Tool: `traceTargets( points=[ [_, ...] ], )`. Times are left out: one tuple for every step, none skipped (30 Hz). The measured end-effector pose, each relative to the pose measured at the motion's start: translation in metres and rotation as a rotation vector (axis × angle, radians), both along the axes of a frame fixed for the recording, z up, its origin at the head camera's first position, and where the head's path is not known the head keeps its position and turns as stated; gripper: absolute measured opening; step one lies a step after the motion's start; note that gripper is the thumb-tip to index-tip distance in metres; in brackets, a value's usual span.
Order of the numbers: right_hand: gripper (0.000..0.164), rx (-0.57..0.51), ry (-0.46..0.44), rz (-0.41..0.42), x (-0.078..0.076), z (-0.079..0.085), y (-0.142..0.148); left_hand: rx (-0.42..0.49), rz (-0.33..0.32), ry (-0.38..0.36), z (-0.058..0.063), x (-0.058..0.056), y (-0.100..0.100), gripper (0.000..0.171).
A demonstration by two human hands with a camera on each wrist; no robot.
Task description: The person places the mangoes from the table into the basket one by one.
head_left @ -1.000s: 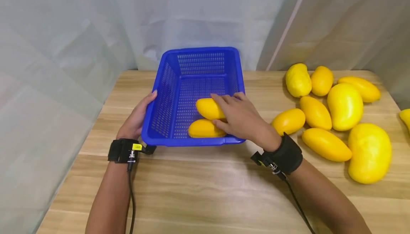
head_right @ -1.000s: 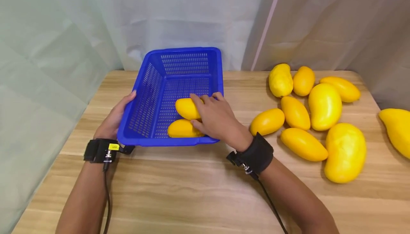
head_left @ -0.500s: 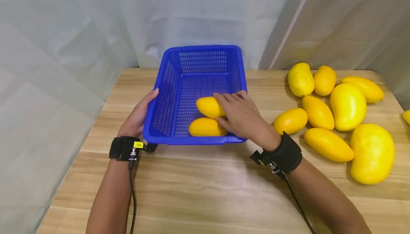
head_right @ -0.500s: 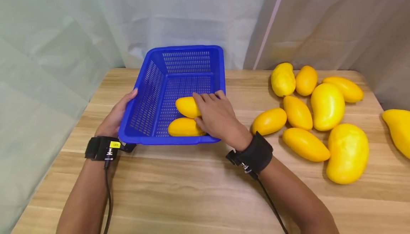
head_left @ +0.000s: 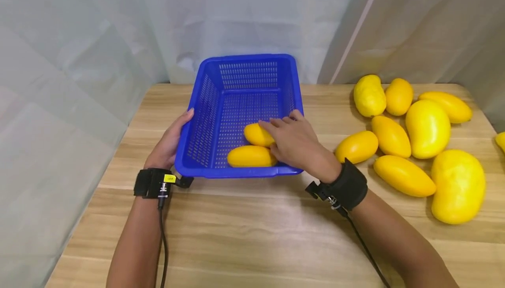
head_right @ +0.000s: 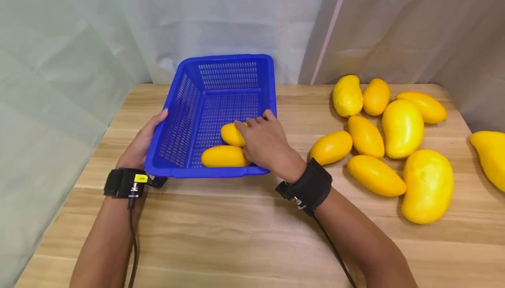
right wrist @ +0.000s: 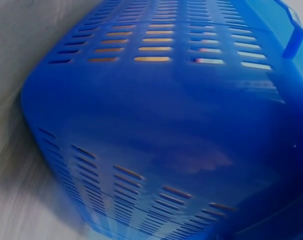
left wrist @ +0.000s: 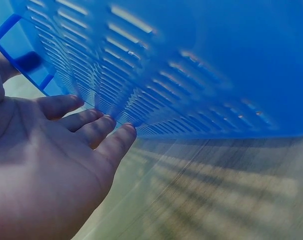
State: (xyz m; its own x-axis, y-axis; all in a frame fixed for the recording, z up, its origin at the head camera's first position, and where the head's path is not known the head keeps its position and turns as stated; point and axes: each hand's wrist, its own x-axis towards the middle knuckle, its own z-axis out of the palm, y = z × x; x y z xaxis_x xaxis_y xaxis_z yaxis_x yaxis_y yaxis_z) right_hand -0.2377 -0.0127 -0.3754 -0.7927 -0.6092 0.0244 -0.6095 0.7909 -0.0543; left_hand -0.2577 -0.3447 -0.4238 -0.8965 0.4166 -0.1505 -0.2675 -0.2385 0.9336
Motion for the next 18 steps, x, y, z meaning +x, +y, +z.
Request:
traceTargets(
  points=[
    [0.055, -0.001, 0.000, -0.002, -0.0002, 0.0003, -0.0001, 0.001, 0.001, 0.000, 0.0002, -0.0001, -0.0001, 0.060],
    [0.055, -0.002, -0.002, -0.004, -0.0004, 0.0005, -0.0003, 0.000, 0.001, 0.001, 0.0004, -0.0002, -0.0003, 0.060],
    [0.055, -0.002, -0.006, -0.007, -0.0004, 0.0008, -0.0004, -0.001, 0.001, 0.000, 0.0004, -0.0003, -0.0004, 0.060],
    [0.054, -0.005, -0.008, -0.009, -0.0003, 0.0009, -0.0005, -0.004, 0.002, 0.000, 0.0005, -0.0003, -0.0005, 0.060],
    [0.054, -0.008, -0.011, -0.012, -0.0003, 0.0009, -0.0008, -0.010, 0.003, 0.001, 0.0005, -0.0003, -0.0006, 0.060],
    [0.054, -0.014, -0.012, -0.014, -0.0001, 0.0007, -0.0011, -0.013, 0.004, 0.002, 0.0005, -0.0003, -0.0006, 0.060],
    [0.054, -0.022, -0.012, -0.016, 0.0000, 0.0005, -0.0014, -0.015, 0.006, 0.001, 0.0004, -0.0003, -0.0007, 0.060],
    [0.053, -0.032, -0.007, -0.014, 0.0002, 0.0002, -0.0017, -0.017, 0.008, 0.001, 0.0003, -0.0003, -0.0008, 0.060],
    [0.053, -0.043, -0.002, -0.013, 0.0002, -0.0003, -0.0021, -0.016, 0.011, -0.001, 0.0002, -0.0002, -0.0009, 0.060],
    [0.053, -0.054, 0.004, -0.011, 0.0002, -0.0009, -0.0024, -0.016, 0.013, -0.002, 0.0000, -0.0001, -0.0011, 0.060],
    [0.053, -0.064, 0.010, -0.010, 0.0002, -0.0014, -0.0029, -0.016, 0.013, -0.003, -0.0002, 0.0001, -0.0012, 0.060],
    [0.053, -0.074, 0.015, -0.006, 0.0003, -0.0019, -0.0031, -0.014, 0.014, -0.004, -0.0003, 0.0003, -0.0013, 0.060],
    [0.053, -0.080, 0.019, -0.004, 0.0002, -0.0022, -0.0032, -0.012, 0.014, -0.005, -0.0003, 0.0004, -0.0013, 0.060],
    [0.053, -0.085, 0.022, -0.003, 0.0003, -0.0024, -0.0033, -0.006, 0.012, -0.007, -0.0004, 0.0004, -0.0011, 0.060],
    [0.053, -0.089, 0.023, -0.003, 0.0005, -0.0023, -0.0031, -0.008, 0.011, -0.008, -0.0003, 0.0005, -0.0009, 0.059],
    [0.053, -0.094, 0.025, -0.004, 0.0005, -0.0021, -0.0028, -0.012, 0.009, -0.005, -0.0002, 0.0005, -0.0006, 0.059],
    [0.054, -0.096, 0.024, -0.004, 0.0003, -0.0017, -0.0025, -0.016, 0.010, -0.005, 0.0000, 0.0005, -0.0002, 0.059],
    [0.054, -0.099, 0.021, -0.006, 0.0001, -0.0014, -0.0022, -0.019, 0.013, -0.003, 0.0003, 0.0004, 0.0002, 0.059]
  ],
)
